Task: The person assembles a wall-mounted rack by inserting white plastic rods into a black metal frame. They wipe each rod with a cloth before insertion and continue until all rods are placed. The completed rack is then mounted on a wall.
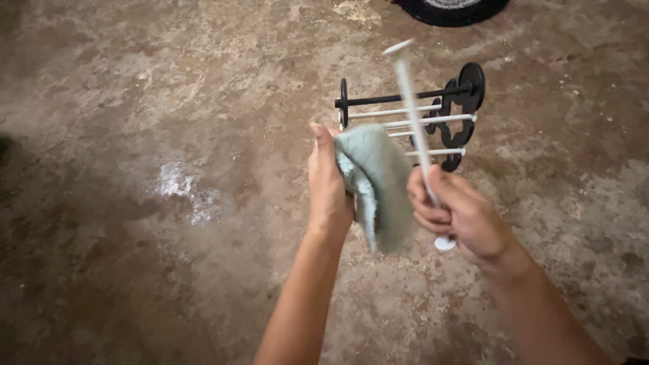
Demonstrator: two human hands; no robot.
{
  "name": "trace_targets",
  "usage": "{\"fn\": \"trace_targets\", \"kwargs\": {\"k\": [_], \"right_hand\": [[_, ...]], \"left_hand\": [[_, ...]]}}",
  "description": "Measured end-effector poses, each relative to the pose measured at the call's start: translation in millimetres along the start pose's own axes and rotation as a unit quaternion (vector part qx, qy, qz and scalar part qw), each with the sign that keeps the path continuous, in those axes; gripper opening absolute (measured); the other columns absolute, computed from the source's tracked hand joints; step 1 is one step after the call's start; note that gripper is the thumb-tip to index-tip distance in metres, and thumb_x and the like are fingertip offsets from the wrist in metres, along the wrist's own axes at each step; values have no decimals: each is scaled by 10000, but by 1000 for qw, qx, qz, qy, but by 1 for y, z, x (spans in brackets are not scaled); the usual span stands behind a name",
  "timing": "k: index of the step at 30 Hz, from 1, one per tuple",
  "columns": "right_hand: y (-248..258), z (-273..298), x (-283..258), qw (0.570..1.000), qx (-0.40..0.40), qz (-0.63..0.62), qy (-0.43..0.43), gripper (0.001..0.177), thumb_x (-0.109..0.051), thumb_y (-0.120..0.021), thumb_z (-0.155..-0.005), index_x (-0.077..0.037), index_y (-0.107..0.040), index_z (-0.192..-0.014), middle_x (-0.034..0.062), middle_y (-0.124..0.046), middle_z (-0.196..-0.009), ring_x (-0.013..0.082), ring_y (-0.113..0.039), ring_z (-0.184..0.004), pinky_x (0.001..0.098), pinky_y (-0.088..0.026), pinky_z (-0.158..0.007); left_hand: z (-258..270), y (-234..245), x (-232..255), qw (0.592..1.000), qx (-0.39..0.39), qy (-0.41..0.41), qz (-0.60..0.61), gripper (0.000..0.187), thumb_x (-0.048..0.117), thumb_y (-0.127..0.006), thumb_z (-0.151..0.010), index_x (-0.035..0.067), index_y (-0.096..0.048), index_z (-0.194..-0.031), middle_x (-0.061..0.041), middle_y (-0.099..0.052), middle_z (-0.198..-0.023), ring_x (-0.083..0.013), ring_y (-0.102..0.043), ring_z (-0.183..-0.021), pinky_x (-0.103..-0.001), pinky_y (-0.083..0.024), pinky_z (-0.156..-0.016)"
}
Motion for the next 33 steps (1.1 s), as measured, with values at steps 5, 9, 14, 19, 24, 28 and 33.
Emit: {"fn": "trace_targets", "kwargs": {"k": [5,9,14,19,24,28,33], "right_hand": [[-8,-3,56,989,-23,11,-147,425,-404,-328,-1096,-104,-490,-841,-78,-336,-594,71,-282,-457,243,-242,-407],[-17,-6,76,988,-25,60,-140,451,-412,-304,-1098,-97,-528,-867,-73,-346,-597,74,-287,-472,259,-255,-428],[-18,-11,66,965,17,254,-61,523,-447,-325,-1101,-63,-579,-854,-64,-451,-630,76,-408,-551,263,-386,-493],[-18,-6,56,959,-6,275,-70,491,-471,-288,-1047,-117,-609,-935,-87,-484,-647,61,-445,-538,244,-417,-477],[13,0,36,960,5,259,-103,481,-468,-348,-1058,-86,-561,-857,-66,-415,-564,76,-370,-436,255,-360,-396],[16,-3,33,981,-25,180,-68,460,-465,-368,-1060,-105,-516,-814,-69,-381,-560,66,-321,-414,237,-278,-352],[0,-1,61,976,-55,172,-118,471,-462,-337,-1093,-115,-518,-830,-98,-345,-597,32,-302,-484,215,-280,-418]], "left_hand": [[7,-21,10,1000,1,5,28,630,637,-366,-977,81,-567,-1195,-41,-639,-946,-162,-647,-851,-348,-570,-782],[10,-19,33,987,28,-123,-98,612,615,-295,-1059,75,-576,-995,8,-576,-849,-104,-559,-785,-292,-497,-718],[16,-18,35,941,52,-236,-237,617,554,-277,-1160,41,-474,-879,7,-416,-789,-122,-410,-726,-310,-374,-625],[14,-16,33,894,67,-290,-335,598,503,-280,-1124,21,-560,-909,4,-496,-672,-145,-499,-621,-311,-413,-577],[0,3,34,921,41,-223,-317,651,553,-283,-1118,35,-552,-832,13,-502,-670,-154,-507,-602,-334,-434,-557],[-2,17,37,967,120,-178,-140,574,584,-328,-1046,66,-568,-982,-1,-572,-791,-125,-557,-729,-298,-508,-692],[0,-2,33,973,84,-172,-132,567,537,-302,-1106,58,-568,-961,-4,-520,-815,-110,-495,-748,-307,-453,-652]]}}
Point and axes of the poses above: each hand's wrist, its own z-axis away from the middle knuckle, its own y-axis out of the back of the hand, x = y × z, the point moved 7 cm from there along -z, towards the middle knuckle
